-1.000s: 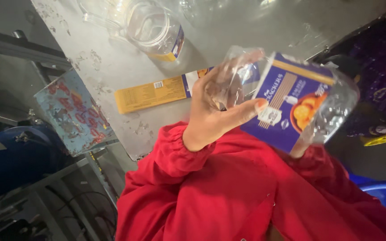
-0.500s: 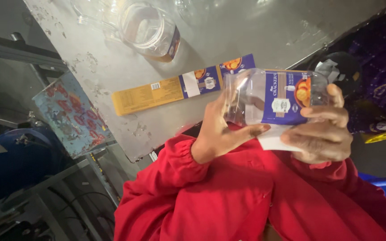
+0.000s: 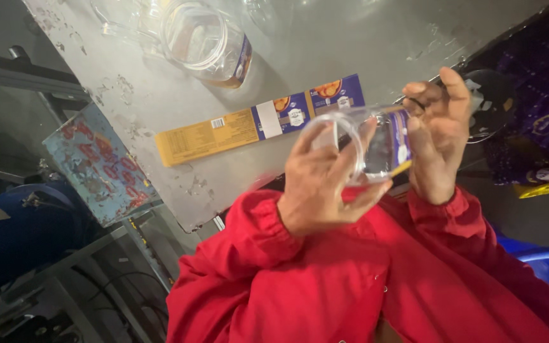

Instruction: The person peels individual labels from a backing sheet and sticks them onto the sides of clear plastic jars on a metal work surface.

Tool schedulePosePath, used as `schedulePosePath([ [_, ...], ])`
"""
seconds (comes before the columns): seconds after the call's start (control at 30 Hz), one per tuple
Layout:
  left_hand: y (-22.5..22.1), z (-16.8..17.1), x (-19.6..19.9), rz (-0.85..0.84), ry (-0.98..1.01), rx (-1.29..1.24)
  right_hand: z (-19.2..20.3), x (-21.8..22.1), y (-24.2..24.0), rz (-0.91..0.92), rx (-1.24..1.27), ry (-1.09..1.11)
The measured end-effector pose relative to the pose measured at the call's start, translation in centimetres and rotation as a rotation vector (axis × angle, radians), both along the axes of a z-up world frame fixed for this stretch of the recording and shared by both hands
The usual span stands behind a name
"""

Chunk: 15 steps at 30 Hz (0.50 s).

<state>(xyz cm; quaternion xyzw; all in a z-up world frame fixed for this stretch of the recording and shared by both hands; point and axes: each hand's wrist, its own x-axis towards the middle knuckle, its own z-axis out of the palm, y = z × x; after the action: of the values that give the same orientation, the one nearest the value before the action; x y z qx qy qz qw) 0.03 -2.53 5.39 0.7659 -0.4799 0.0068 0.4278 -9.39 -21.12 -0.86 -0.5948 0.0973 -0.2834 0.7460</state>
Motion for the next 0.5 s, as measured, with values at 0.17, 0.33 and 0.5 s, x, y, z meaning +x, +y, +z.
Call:
schedulePosePath([
  [0.17,-2.0,-1.5,7.7,0.071,-0.382,0.179,-3.2,-0.4,-0.5,0.006,-0.046,0.091],
  [0.33,-2.7,-0.9,13.9,0.089,-0.52,0.339,-3.9,-1.4,-0.4,0.007,-0.233,0.196],
  [0.5,-0.1,-2.5,9.3,0.21,-0.632,0.166,-5.8,-2.6,-1.9,-0.043,-0.185,0.242],
])
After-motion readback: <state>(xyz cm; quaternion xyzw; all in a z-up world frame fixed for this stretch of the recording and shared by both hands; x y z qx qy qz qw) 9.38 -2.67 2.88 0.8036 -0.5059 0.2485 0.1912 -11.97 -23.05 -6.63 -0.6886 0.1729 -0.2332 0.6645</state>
